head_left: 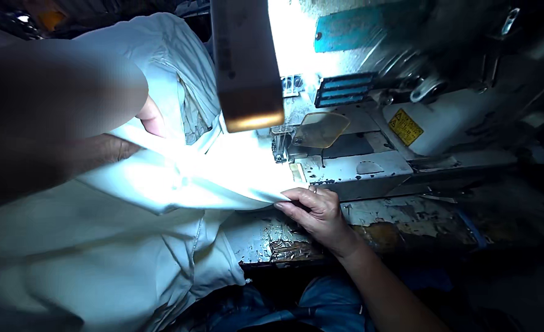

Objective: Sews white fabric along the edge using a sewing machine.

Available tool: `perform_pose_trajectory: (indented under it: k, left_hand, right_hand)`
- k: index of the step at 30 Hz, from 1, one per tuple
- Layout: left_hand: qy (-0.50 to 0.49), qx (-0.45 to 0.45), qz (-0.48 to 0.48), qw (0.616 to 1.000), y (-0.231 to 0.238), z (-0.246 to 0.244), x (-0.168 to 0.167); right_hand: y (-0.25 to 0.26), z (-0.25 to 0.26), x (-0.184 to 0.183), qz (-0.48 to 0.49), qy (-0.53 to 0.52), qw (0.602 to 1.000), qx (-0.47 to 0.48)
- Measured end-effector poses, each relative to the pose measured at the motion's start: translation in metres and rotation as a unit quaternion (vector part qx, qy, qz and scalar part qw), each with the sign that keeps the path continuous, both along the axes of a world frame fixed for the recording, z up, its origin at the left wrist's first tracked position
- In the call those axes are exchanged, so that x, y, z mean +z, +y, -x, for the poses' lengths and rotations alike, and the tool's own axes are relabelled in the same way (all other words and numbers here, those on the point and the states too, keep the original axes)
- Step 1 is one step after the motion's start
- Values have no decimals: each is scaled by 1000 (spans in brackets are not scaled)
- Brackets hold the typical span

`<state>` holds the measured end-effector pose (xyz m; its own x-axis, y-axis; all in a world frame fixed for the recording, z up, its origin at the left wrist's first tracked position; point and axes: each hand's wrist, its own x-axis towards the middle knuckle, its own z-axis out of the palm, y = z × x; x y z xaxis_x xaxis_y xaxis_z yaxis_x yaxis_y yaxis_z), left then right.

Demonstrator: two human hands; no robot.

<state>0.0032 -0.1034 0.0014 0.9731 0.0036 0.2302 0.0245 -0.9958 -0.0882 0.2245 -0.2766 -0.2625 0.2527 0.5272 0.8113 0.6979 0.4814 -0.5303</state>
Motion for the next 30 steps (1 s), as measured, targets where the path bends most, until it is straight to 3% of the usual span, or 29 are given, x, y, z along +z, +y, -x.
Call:
perform_pose_trajectory:
  k: [3, 8, 12, 16, 19, 22, 26, 30]
  left_hand:
    - [-37, -50, 16, 998, -8, -1, -6]
    - [-28, 7, -10, 1000, -4, -1, 0]
    - [-52, -32, -40, 997, -5, -2, -7]
    - [-68, -6, -20, 997, -2, -9, -11]
    - [-87, -32, -24, 995, -11, -12, -22]
    - [-119, -58, -86, 988, 8, -20, -37]
    - [-67, -93, -86, 990, -2, -24, -38]
    - [-95, -55, -71, 991, -6, -29, -54]
  right_hand:
    - [1, 1, -1, -5, 4, 1000, -1]
    - [-1, 1, 1, 3, 5, 1000, 3]
    - [-1, 0, 1, 6, 9, 1000, 10]
    - [-2, -1, 3, 11, 11, 1000, 13]
    - [-4, 0, 2, 17, 5, 1000, 13]
    - [-5, -1, 2, 22, -3, 1000, 10]
    - [-5, -2, 2, 26, -2, 1000, 8]
    - [-4, -1, 5, 28, 0, 1000, 12]
